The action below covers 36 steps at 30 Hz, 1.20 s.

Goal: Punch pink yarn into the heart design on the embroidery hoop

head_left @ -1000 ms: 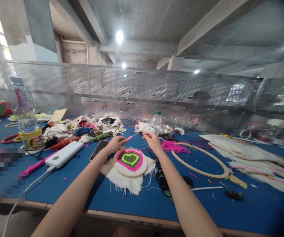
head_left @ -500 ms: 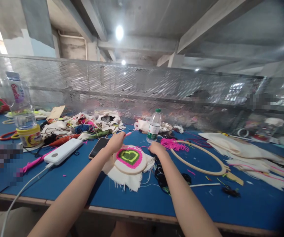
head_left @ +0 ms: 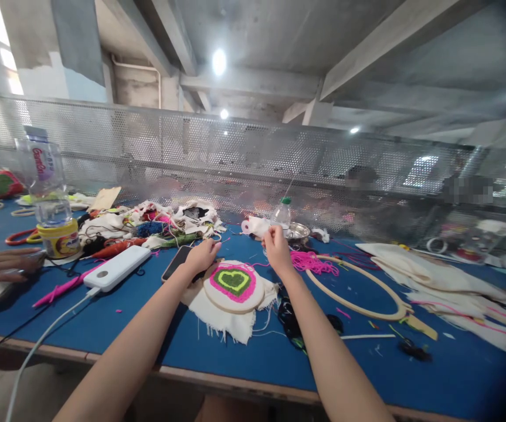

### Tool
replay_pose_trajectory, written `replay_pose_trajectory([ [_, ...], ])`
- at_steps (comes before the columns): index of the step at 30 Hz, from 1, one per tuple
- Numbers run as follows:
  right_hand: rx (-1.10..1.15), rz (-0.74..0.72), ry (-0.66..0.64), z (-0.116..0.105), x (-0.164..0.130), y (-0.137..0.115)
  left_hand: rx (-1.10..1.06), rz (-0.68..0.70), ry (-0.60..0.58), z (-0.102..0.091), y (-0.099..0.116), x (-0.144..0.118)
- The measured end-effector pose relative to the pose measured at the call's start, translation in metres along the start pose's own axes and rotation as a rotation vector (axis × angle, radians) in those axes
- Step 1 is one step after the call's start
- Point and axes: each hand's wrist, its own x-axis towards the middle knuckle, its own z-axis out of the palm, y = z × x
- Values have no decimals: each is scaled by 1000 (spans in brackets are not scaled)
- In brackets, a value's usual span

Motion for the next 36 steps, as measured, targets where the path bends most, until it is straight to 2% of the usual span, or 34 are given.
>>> replay_pose_trajectory([
  [4, 488, 153, 34, 10, 0, -4, 77, 99, 20, -3, 5, -1],
  [7, 634, 218, 53, 13, 1, -4, 107, 247, 34, -4, 9, 0],
  [11, 629, 261, 34, 14, 1, -5, 115, 336, 37, -4, 11, 1],
  [18, 507, 433, -126, 16, -7, -4, 134, 369, 98, -9, 14, -3],
  [26, 538, 479, -239, 25, -11, -7, 133, 425, 173, -12, 18, -3],
  [36, 530, 437, -299, 26, -13, -7, 132, 386, 120, -13, 18, -6],
])
